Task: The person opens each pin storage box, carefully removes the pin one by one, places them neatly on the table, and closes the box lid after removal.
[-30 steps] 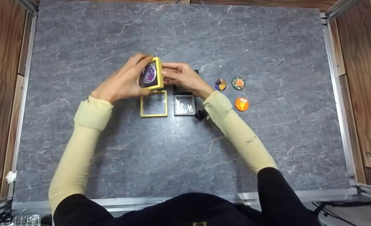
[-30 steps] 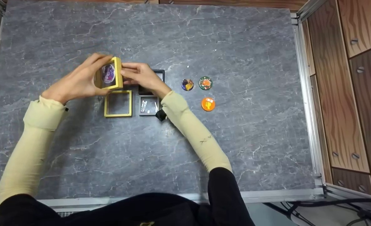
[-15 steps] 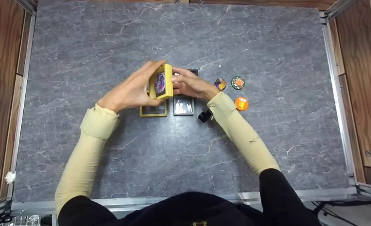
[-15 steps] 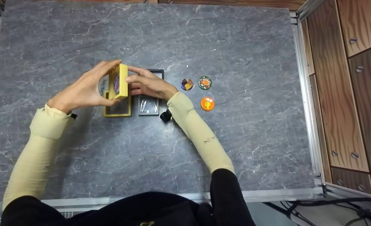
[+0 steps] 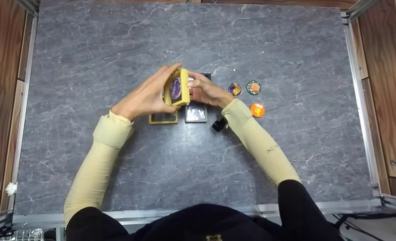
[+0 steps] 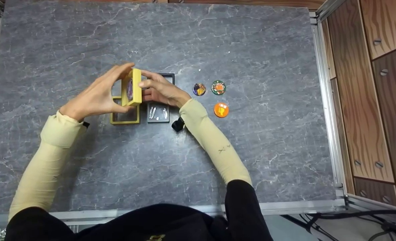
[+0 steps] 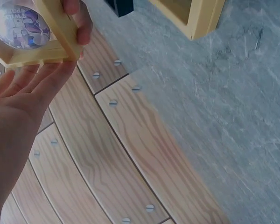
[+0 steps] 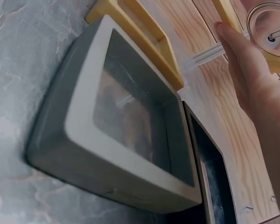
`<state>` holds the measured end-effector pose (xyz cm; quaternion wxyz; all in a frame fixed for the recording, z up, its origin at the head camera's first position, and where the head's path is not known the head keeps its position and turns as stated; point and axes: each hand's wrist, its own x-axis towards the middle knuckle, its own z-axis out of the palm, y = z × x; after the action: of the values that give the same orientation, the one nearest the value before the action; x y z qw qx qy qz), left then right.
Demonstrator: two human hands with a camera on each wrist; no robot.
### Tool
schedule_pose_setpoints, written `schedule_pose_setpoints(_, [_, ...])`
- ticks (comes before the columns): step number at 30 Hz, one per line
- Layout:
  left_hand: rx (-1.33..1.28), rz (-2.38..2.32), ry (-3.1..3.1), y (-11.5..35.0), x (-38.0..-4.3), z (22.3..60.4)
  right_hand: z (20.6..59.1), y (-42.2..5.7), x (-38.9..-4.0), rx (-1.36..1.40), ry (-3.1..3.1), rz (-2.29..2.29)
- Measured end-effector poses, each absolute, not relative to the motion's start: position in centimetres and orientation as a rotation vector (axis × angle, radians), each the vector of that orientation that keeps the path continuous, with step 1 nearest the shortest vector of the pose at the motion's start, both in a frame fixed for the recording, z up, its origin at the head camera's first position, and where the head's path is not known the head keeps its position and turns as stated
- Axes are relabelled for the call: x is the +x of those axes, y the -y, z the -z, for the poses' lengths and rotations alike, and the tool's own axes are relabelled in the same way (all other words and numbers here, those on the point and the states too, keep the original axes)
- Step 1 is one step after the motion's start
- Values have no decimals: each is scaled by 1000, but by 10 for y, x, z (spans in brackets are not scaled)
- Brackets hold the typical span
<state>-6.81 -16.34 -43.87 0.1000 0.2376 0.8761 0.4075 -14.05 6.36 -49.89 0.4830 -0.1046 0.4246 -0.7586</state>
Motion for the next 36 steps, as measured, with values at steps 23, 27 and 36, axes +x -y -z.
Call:
schedule_pose_setpoints(23, [752, -1177, -2593, 157, -66, 437, 502, -65, -134, -251, -969, 1928])
schedule_pose_setpoints(27, [760, -1213, -2575, 157, -67, 436, 501, -68, -137, -283, -987, 1915])
schedule_pose_setpoints(36, [784, -1256, -2526, 159, -70, 431, 502, -71, -140, -301, -935, 1940])
